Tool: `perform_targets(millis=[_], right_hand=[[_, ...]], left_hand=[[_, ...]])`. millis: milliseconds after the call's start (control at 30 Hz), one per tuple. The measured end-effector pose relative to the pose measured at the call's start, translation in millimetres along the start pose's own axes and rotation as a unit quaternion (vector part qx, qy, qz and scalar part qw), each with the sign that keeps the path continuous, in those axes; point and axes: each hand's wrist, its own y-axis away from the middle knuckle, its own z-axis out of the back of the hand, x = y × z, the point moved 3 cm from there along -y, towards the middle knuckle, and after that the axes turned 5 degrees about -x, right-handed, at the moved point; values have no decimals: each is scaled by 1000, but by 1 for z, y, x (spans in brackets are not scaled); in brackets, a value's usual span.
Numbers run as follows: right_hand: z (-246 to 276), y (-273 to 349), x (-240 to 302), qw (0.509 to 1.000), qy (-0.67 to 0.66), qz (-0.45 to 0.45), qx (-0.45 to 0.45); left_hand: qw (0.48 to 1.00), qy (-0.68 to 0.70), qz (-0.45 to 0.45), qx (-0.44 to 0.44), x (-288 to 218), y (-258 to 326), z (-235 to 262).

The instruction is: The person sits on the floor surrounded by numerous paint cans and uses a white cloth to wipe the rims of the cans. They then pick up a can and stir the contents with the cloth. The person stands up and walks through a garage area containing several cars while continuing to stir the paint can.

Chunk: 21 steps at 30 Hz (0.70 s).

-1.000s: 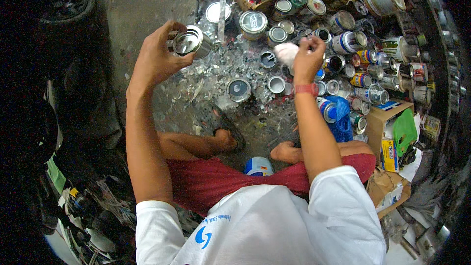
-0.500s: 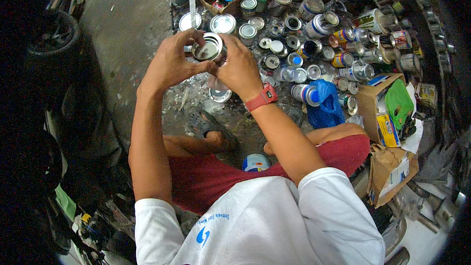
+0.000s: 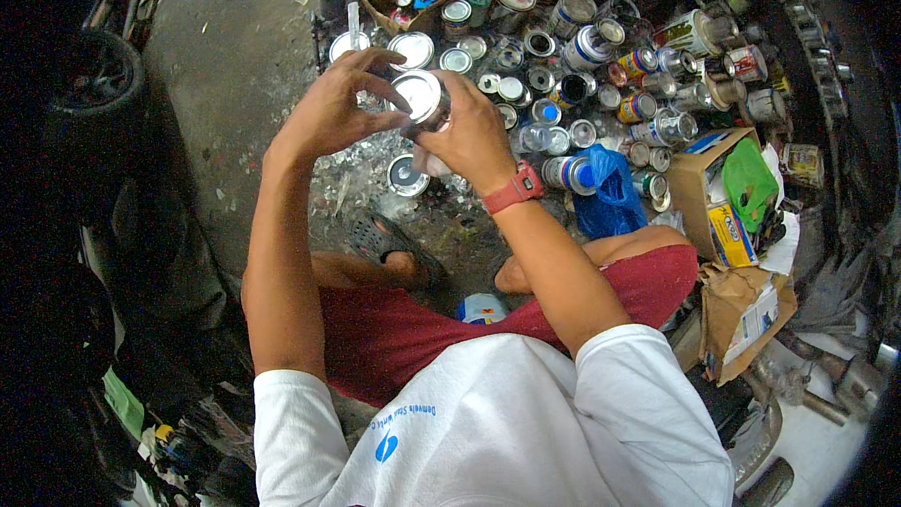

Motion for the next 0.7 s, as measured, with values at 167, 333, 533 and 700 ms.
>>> perform_targets(millis=[167,333,533,700], right_hand=[[-1,-2,5,1000,11,2,5],[-8,-4,2,1000,15,10,4],[-12,-7,2,1000,15,10,16],[-10,-1,5,998,41,37,35]], left_hand=[[1000,-7,8,0,3,3,2],[1000,-4,-5,-16,3,4,8],[998,-28,-29,-46,8,7,11],[996,27,-2,-83,14,8,29]])
